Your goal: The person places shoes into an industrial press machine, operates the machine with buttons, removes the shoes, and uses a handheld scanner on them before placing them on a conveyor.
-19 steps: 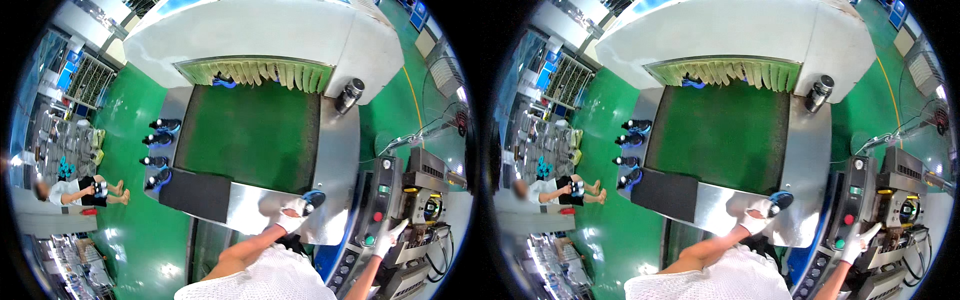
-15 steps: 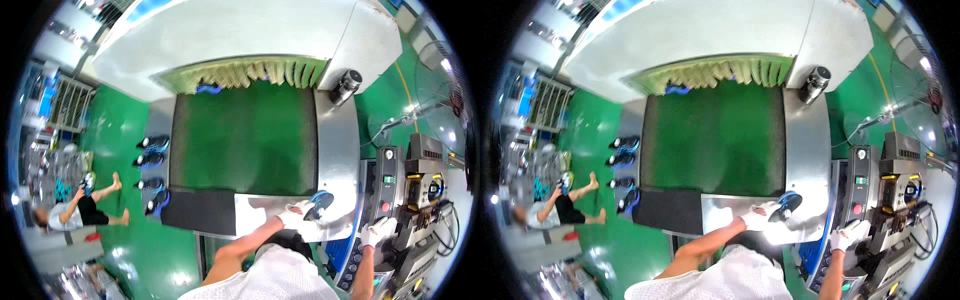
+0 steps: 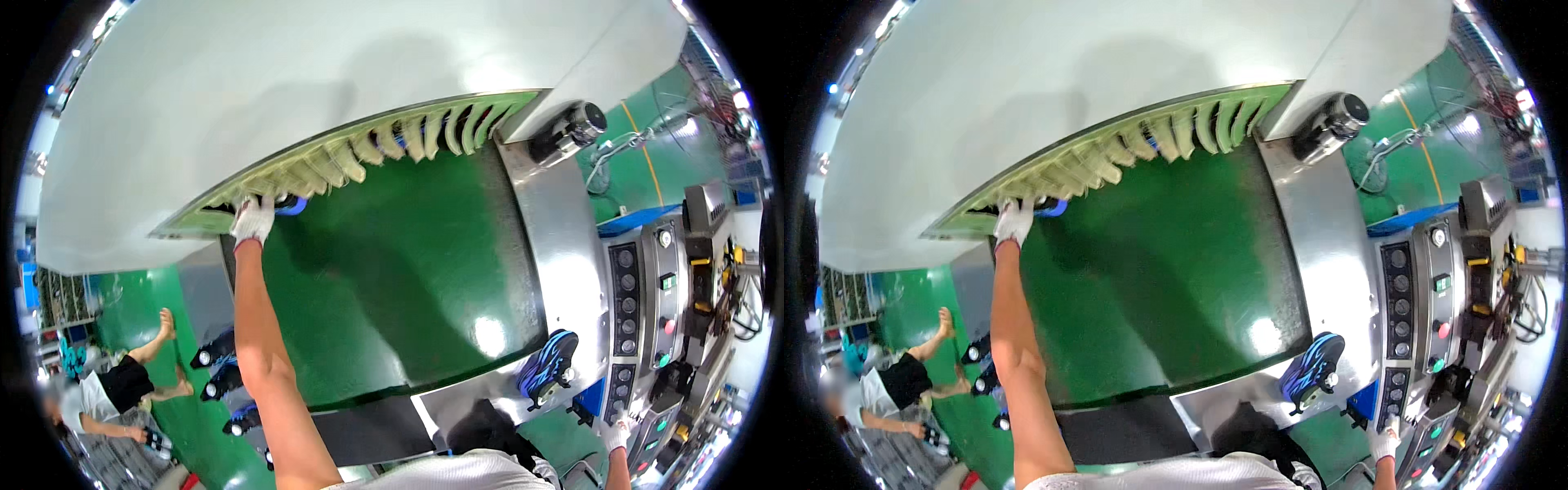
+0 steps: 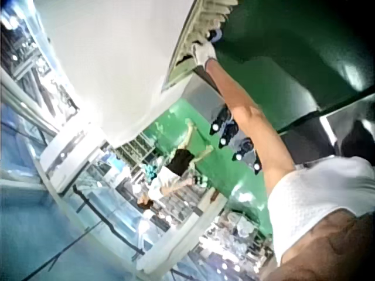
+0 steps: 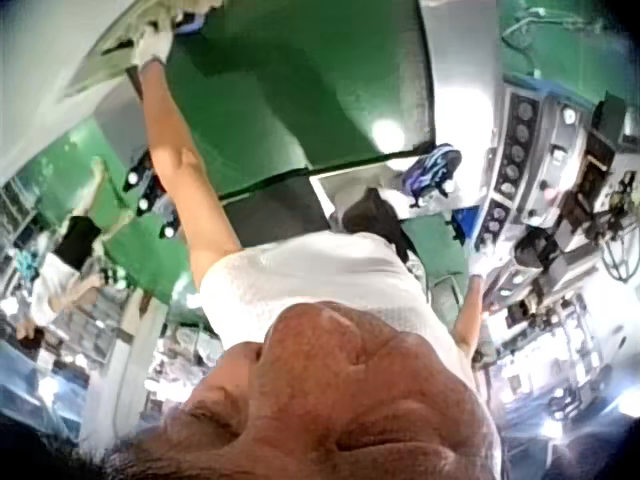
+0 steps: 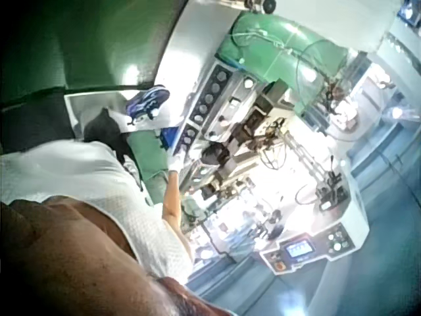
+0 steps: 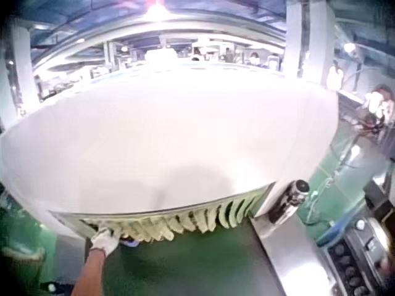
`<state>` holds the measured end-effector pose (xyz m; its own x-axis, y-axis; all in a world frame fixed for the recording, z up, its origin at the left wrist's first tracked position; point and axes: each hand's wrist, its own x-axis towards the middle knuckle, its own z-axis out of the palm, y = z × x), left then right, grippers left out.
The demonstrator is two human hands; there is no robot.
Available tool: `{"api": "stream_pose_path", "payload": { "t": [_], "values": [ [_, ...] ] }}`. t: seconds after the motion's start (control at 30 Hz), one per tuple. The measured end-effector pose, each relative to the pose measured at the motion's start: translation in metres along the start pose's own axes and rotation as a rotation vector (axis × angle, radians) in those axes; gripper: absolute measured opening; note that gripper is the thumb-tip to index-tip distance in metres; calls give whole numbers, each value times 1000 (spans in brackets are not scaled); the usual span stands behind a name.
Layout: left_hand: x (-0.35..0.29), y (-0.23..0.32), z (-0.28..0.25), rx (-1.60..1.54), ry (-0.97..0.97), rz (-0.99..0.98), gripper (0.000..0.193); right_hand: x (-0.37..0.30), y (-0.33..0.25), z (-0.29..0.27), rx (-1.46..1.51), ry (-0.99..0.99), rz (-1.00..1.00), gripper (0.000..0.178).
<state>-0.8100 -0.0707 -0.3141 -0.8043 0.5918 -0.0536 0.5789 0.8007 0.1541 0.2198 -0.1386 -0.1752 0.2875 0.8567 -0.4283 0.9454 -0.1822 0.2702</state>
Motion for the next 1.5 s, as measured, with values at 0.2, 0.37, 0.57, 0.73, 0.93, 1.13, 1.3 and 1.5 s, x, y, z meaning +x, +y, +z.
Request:
{"api": "stream_pose_path", "payload": {
  "t": [0.2, 0.37, 0.57, 0.73, 0.93, 1.13, 1.3, 1.5],
  "values": [
    [-80, 30, 4, -43, 178, 169, 35, -64, -29, 2, 171, -265, 147, 79],
    [-227, 39, -4, -412, 103, 278, 24, -68, -87, -11, 275, -284, -127, 83],
    [-379, 154, -43, -526, -202, 536, 23, -99, -193, -100, 601, -489, -398, 88],
    [-527, 308, -106, -642, -424, 1058, 20, -99, -222, -54, 572, 140, -928, 79],
    [-631, 467, -199, -738, -577, 1571, 28, -76, -95, -69, 1282, 60, -428, 78],
    [-750, 595, -307, -1099, -541, 2217, 35, -164, 113, -74, 1899, 131, 27, 81],
    [-809, 611, -322, -790, -870, 2366, 34, -177, 184, -83, 2405, 266, 34, 70],
    [-870, 649, -309, -665, -1034, 2387, 33, -184, 257, -52, 2440, 390, 209, 73]
  ]
}}
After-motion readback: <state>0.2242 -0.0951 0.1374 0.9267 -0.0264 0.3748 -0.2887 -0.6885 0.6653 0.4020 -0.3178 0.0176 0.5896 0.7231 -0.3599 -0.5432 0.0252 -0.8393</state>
